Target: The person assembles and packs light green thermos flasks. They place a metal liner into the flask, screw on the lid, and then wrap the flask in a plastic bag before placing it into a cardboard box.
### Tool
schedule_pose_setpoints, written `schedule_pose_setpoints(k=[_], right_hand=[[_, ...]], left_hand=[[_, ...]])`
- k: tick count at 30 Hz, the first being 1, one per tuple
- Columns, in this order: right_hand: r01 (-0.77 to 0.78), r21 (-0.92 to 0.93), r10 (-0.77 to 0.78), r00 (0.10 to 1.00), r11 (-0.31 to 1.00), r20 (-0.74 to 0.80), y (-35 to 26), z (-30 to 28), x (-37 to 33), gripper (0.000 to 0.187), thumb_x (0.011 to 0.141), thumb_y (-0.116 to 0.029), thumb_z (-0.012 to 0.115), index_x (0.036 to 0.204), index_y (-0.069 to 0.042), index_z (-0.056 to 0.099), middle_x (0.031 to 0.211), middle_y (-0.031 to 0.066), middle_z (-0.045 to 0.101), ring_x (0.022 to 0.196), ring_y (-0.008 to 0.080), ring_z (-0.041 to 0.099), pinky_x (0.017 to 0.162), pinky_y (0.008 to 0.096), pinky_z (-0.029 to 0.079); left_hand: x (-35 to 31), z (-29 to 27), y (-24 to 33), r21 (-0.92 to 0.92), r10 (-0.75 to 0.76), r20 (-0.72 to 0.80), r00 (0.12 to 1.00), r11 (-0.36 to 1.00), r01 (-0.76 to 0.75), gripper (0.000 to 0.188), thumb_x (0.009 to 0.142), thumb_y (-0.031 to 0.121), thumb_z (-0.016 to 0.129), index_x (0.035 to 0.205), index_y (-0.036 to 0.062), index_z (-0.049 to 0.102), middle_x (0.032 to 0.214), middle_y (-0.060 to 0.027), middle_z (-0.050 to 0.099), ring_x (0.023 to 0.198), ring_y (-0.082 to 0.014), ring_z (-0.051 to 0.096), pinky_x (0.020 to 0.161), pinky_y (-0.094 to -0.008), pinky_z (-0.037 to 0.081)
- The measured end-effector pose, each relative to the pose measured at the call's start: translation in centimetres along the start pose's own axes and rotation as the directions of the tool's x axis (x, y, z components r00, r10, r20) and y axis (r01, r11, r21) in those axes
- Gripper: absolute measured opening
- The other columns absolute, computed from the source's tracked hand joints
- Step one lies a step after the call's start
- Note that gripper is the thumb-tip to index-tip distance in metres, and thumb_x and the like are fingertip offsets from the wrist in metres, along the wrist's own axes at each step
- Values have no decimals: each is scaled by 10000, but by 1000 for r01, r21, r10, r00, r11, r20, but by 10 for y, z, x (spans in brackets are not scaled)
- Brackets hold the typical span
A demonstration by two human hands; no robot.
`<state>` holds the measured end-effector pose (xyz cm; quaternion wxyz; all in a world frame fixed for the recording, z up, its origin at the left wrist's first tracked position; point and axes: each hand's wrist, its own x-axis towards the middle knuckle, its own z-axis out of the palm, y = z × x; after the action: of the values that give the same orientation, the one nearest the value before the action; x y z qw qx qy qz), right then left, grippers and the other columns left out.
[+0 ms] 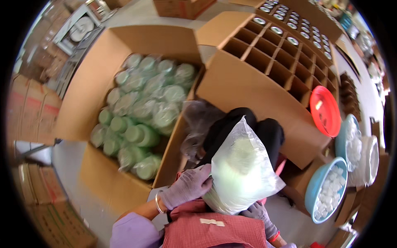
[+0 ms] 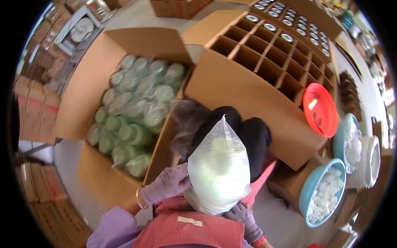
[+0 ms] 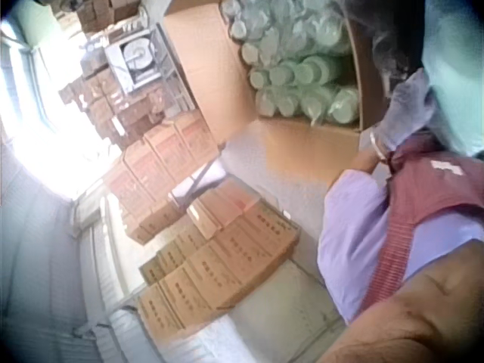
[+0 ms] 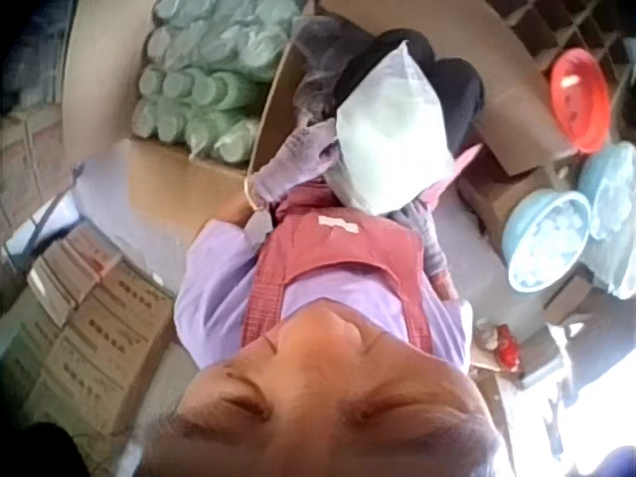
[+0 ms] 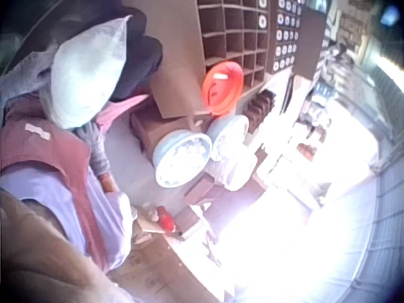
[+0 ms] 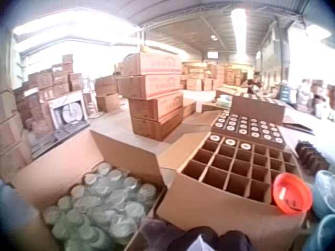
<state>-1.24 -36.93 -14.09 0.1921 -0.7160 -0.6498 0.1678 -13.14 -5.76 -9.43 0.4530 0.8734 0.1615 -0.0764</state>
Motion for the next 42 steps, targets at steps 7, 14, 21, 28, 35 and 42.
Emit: schedule_pose_setpoints(k=[7,14,21,28,35,42], right_hand=[[83,595,70,971,799,-229,-22,-44,110,143,750,-59,732,824,-43,610,908,131,538,780,299,589,636,371,489],[479,187,-419,863,858,-283,-9,40,349,203,861,-133,620,1056,-111,671,1091,150,554,1073,334,556,891,455,468],[42,165,-69,985,985,160,1,84,355,726,787,-310,717,1448,-189,442,1372,174,485,1219,416,510,1031,528,414],[529,-4,-519,835,849,184,-62,130,384,729,754,-460,735,1418,-284,492,1528,146,350,1412,418,304,1084,661,278],[534,-119,-439,785,837,437,-45,176,357,573,769,-474,714,1263,-203,610,1362,95,505,1312,369,418,990,664,333],[232,276,-274,954,933,125,-21,111,345,608,835,-420,669,1364,-156,524,1336,156,517,1229,367,512,1012,537,407]], left_hand=[[-128,12,-108,-124,88,-327,941,983,-135,468,900,181,683,1332,55,551,1185,-122,680,1023,-286,675,924,-406,555],[-136,-35,-208,-904,-578,-426,696,303,-301,371,924,115,584,1275,0,550,1161,-135,654,1001,-278,683,827,-481,612],[-105,-51,-291,-188,-393,-642,658,913,362,192,830,104,663,993,9,700,970,-174,724,952,-282,702,800,-386,539],[-109,-18,-386,544,23,-301,953,825,152,257,851,167,643,1061,24,678,1029,-194,708,955,-367,677,831,-415,529],[-72,-139,-314,76,-430,-572,698,820,568,601,801,200,729,1358,131,513,1367,-232,535,1204,-396,548,1015,-465,458],[-22,-139,-299,313,-614,-422,667,592,742,976,700,294,854,1515,231,321,1483,-238,377,1306,-464,443,1088,-511,418]])
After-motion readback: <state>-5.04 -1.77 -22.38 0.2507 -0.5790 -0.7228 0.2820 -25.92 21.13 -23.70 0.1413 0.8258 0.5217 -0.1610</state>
